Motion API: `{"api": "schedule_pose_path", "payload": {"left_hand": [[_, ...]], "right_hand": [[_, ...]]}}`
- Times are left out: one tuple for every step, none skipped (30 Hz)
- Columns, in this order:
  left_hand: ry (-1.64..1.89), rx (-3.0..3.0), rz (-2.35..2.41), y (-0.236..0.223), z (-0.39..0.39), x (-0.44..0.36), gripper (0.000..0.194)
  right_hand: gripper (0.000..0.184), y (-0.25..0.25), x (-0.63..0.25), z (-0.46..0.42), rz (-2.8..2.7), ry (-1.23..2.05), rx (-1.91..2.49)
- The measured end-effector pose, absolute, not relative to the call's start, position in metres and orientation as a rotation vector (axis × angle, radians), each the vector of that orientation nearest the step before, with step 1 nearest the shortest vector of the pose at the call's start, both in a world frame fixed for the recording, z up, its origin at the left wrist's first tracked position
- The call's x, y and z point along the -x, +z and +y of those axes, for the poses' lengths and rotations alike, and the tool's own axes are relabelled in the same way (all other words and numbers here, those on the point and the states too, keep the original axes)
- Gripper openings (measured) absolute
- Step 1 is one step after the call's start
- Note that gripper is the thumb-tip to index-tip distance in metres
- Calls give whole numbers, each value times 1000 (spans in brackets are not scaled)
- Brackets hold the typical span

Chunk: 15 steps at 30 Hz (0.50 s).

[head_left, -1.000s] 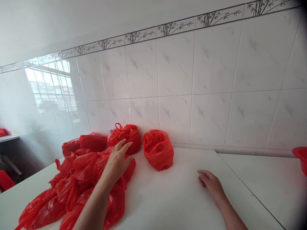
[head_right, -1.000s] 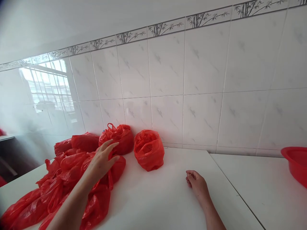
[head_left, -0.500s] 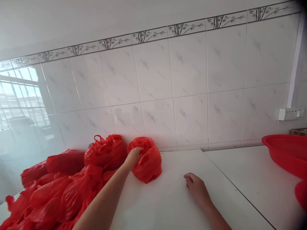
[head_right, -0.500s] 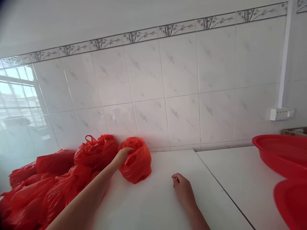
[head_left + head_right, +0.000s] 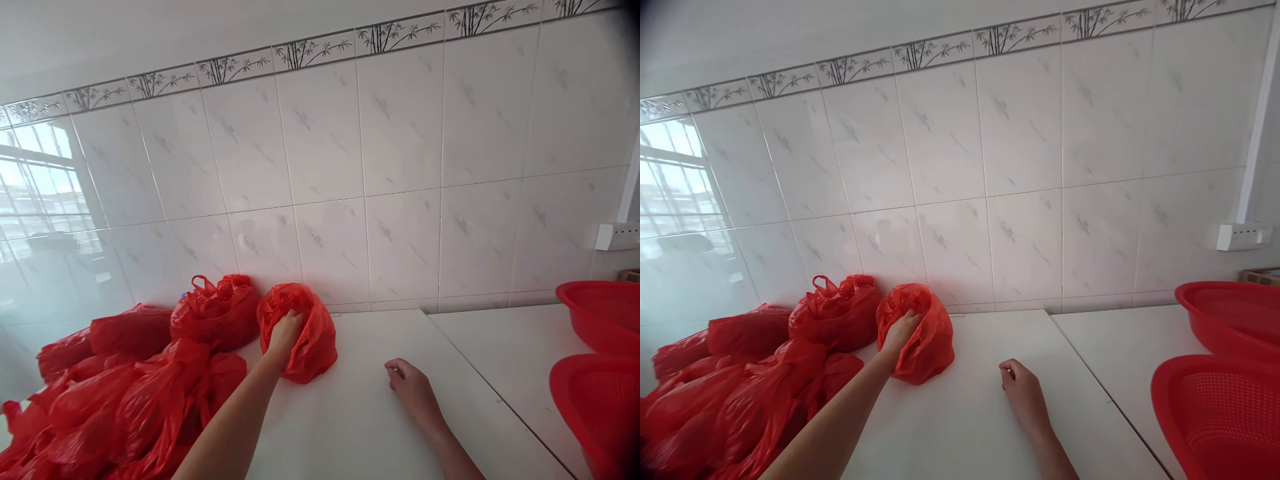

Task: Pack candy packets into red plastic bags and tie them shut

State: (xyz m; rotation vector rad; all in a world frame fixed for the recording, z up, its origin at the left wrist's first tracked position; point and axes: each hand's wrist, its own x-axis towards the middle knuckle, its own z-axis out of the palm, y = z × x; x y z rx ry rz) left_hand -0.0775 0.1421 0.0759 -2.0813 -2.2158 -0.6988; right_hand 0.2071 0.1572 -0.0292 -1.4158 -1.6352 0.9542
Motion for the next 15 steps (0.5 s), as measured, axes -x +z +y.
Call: {"api": "schedule_pose_path", "payload": {"left_hand": [[-751, 2065, -2228, 79, 144, 80, 32], [-816, 2052, -2238, 82, 146, 82, 32], [-890, 2042, -2244, 84, 147, 84, 32], [-968, 2030, -2247, 86, 147, 85, 32], [-1053, 2012, -2246, 87, 147, 86, 31], [-1144, 1986, -2239, 89, 147, 86, 31], [-1238, 1952, -2228, 90, 147, 85, 30], [-1335, 1908, -2209, 92, 147, 85, 29], [-1433, 1855, -2182, 96, 147, 85, 29], [-1532, 1795, -2148, 100, 146, 85, 28], [-1634, 1723, -2107, 106, 146, 85, 27], [-1737, 1644, -2059, 113, 144, 85, 26], [-1840, 1563, -2003, 122, 142, 86, 22], [-1937, 1490, -1944, 130, 140, 86, 18], [-2026, 1431, -1883, 139, 136, 85, 15]], "right_hand": [[25, -29, -207, 157, -1634, 960, 1423], [25, -28, -207, 157, -1634, 963, 1428], [25, -28, -207, 157, -1637, 965, 1431], [26, -28, -207, 158, -1641, 963, 1432], [26, -28, -207, 158, -1644, 961, 1432], [26, -29, -207, 159, -1646, 958, 1430], [26, -30, -207, 160, -1647, 959, 1426], [26, -31, -207, 160, -1645, 960, 1419], [25, -31, -207, 161, -1641, 960, 1413], [25, -32, -207, 162, -1635, 961, 1406], [25, -33, -206, 162, -1629, 962, 1400], [25, -33, -206, 163, -1624, 961, 1393], [25, -34, -206, 163, -1619, 964, 1390], [25, -34, -206, 162, -1613, 967, 1388], [25, -33, -207, 162, -1609, 973, 1388]]}}
